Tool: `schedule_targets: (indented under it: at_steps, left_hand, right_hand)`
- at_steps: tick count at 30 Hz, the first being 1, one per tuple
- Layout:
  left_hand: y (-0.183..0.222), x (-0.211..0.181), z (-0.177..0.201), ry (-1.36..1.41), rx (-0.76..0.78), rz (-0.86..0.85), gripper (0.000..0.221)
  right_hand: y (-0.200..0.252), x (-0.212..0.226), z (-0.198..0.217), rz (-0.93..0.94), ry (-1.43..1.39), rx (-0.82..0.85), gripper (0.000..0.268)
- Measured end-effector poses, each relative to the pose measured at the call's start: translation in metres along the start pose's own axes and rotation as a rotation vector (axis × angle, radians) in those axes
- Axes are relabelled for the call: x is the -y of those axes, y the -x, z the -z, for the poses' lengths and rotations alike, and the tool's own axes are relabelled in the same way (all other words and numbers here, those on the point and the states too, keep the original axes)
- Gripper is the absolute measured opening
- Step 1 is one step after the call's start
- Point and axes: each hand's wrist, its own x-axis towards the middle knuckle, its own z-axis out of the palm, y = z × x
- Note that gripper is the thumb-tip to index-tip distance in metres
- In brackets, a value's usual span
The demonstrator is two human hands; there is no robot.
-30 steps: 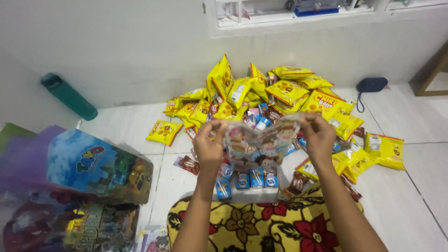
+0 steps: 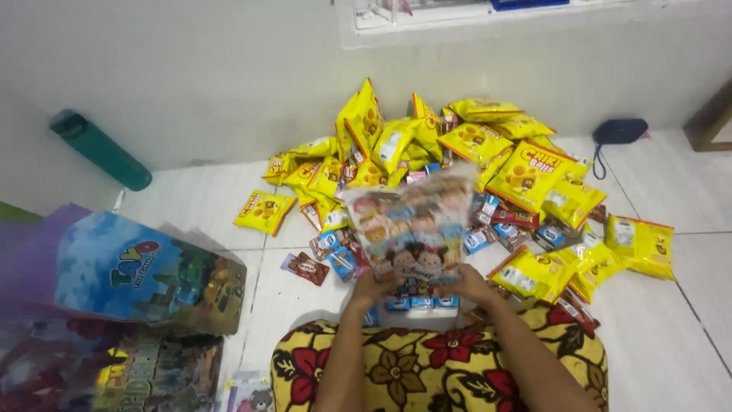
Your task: Manually sorting and packing individual snack bags into a larger clear plastic bag.
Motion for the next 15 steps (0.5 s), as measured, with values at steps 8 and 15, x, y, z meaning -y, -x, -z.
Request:
schedule_targets:
  at_steps: [8,15]
  left_hand:
    - [0.01,-0.052,0.016,0.465,-0.002,0.244,0.056]
    - [0.035,-0.08,0.018,0.441,0.07,0.142,0.067]
  right_hand:
    - [0.0,0.014,0.028,-0.082,-0.842,0.173,0.06]
    - [-0.015,-0.021,0.023,-0.017,-0.869,0.205,0.058]
